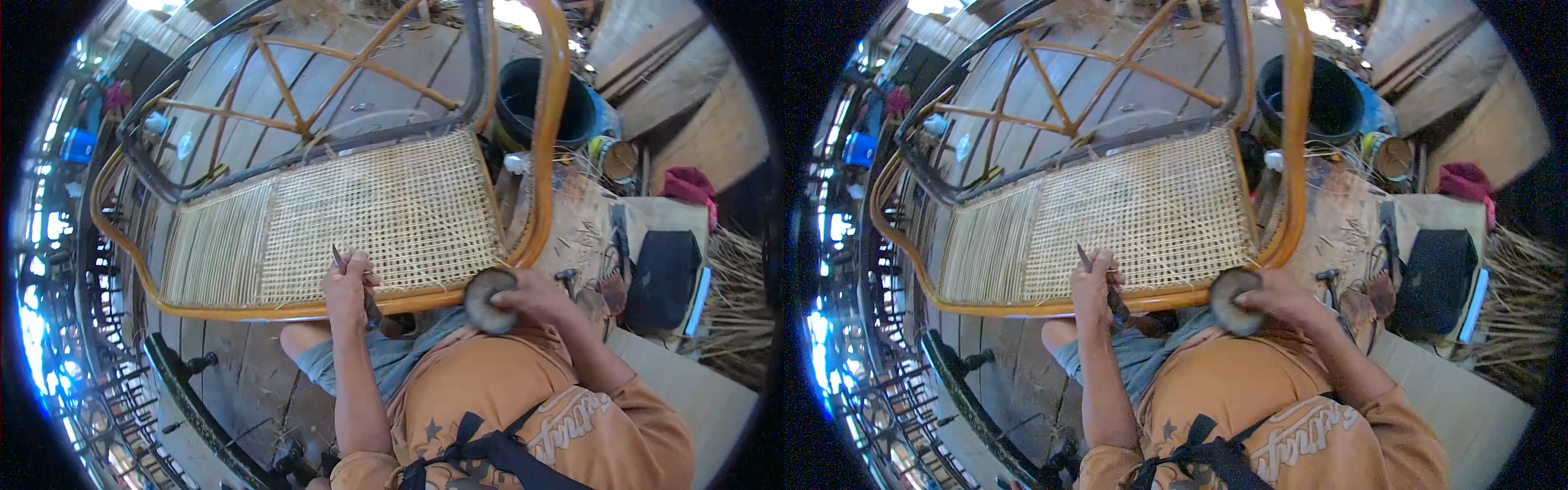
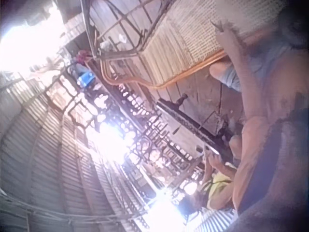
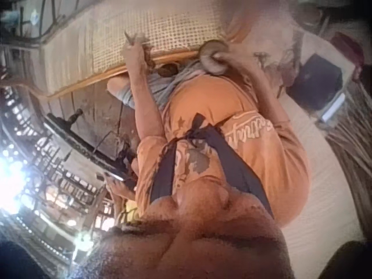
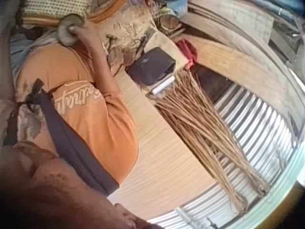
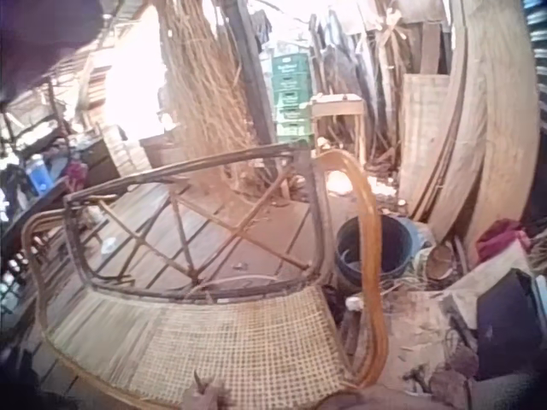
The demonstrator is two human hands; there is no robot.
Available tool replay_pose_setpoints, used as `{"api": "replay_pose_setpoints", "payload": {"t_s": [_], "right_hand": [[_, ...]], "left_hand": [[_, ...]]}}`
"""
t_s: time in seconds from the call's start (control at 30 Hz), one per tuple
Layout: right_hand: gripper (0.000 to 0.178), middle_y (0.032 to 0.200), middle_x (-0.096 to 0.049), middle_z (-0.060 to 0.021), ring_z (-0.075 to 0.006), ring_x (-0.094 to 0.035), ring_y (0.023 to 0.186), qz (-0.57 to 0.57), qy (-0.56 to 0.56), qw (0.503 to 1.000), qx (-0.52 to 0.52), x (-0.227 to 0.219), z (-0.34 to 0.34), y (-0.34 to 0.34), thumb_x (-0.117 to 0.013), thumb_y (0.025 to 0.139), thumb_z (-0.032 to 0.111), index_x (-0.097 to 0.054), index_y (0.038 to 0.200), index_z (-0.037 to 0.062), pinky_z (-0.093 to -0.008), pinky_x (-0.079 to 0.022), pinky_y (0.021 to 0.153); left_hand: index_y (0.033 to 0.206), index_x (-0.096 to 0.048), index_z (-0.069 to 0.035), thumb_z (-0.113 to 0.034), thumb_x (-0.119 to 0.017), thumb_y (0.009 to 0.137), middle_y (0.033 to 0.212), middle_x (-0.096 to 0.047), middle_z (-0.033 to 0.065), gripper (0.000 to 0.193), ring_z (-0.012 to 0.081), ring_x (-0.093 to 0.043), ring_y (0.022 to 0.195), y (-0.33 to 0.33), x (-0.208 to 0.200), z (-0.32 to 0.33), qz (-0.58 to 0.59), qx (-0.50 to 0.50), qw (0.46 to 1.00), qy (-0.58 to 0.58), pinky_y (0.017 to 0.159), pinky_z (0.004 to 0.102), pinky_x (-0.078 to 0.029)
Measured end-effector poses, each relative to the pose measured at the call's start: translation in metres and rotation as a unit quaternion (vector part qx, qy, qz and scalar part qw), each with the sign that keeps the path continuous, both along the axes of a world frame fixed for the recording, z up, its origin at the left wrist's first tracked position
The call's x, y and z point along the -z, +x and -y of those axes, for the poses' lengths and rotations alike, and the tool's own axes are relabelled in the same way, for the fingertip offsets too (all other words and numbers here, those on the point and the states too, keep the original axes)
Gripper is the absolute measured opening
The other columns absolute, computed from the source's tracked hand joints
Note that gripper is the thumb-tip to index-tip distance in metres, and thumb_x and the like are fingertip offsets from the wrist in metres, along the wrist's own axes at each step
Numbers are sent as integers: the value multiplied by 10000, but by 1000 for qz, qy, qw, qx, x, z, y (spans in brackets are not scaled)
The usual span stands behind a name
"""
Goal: Weaving a rattan chair using strips and a small weaving tool.
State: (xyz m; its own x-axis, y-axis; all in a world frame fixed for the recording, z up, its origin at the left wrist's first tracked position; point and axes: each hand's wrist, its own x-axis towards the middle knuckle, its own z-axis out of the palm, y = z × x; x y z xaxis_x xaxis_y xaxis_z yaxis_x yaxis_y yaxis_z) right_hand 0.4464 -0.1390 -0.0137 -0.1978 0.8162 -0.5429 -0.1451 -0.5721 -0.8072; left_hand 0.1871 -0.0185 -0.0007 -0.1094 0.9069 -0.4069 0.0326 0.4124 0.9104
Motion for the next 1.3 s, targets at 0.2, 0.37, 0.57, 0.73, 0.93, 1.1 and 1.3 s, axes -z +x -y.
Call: {"api": "replay_pose_setpoints", "payload": {"t_s": [0.2, 0.37, 0.57, 0.73, 0.93, 1.1, 1.3], "right_hand": [[282, 919, -626, -46, -106, -579, 810, 64, 7, 988, 138, 3, -1, 32, -597, 804, 128, -566, 1035, -30, -264, -469, 751], [276, 871, -637, -70, -164, -605, 785, 203, 84, 976, -6, 6, -9, 6, -598, 814, 149, -554, 1037, -7, -300, -476, 742], [268, 846, -609, -213, -374, -593, 814, 353, 122, 928, -15, 12, -16, -30, -565, 852, 227, -544, 1017, 16, -412, -464, 701], [274, 780, -590, -215, -363, -586, 743, 264, 189, 944, 63, 7, -35, -42, -511, 888, 268, -538, 973, 8, -403, -455, 659], [252, 793, -575, -197, -284, -572, 741, 283, 173, 943, -27, 5, -62, -78, -464, 909, 228, -532, 987, -1, -355, -449, 685], [213, 917, -582, -146, -241, -559, 847, 129, 179, 959, 177, 10, -74, -91, -447, 913, 186, -542, 999, 16, -316, -437, 761], [281, 1190, -465, -160, -275, -428, 1135, 289, 404, 868, 4, 14, -68, -106, -660, 720, 56, -522, 955, -14, -361, -344, 959]], "left_hand": [[899, -590, -45, -213, -620, 828, 680, -574, 17, 184, 83, -542, 518, -11, 1, -12, 70, -46, 996, -28, 436, 198, -387], [903, -622, -26, -254, -591, 853, 573, -503, -19, 236, 55, -476, 483, 9, -15, 1, 10, 74, 997, -5, 438, 187, -358], [879, -613, -38, -273, -604, 843, 603, -502, -14, 238, 56, -472, 486, 25, -13, 43, 45, 212, 966, -140, 451, 193, -368], [879, -579, -31, -238, -609, 833, 630, -510, -6, 215, 59, -461, 480, 23, -7, 78, 9, 206, 954, -220, 441, 190, -370], [843, -549, -48, -216, -591, 841, 612, -475, -20, 173, 59, -427, 471, 8, -1, 89, 103, 123, 967, -200, 433, 189, -359], [777, -525, -61, -198, -568, 851, 611, -486, -9, 162, 69, -440, 471, 2, 6, 86, 151, 40, 974, -162, 441, 205, -370], [776, -515, -57, -189, -549, 865, 620, -499, 4, 163, 73, -453, 475, 8, 2, 81, 90, 63, 990, -84, 446, 214, -377]]}}
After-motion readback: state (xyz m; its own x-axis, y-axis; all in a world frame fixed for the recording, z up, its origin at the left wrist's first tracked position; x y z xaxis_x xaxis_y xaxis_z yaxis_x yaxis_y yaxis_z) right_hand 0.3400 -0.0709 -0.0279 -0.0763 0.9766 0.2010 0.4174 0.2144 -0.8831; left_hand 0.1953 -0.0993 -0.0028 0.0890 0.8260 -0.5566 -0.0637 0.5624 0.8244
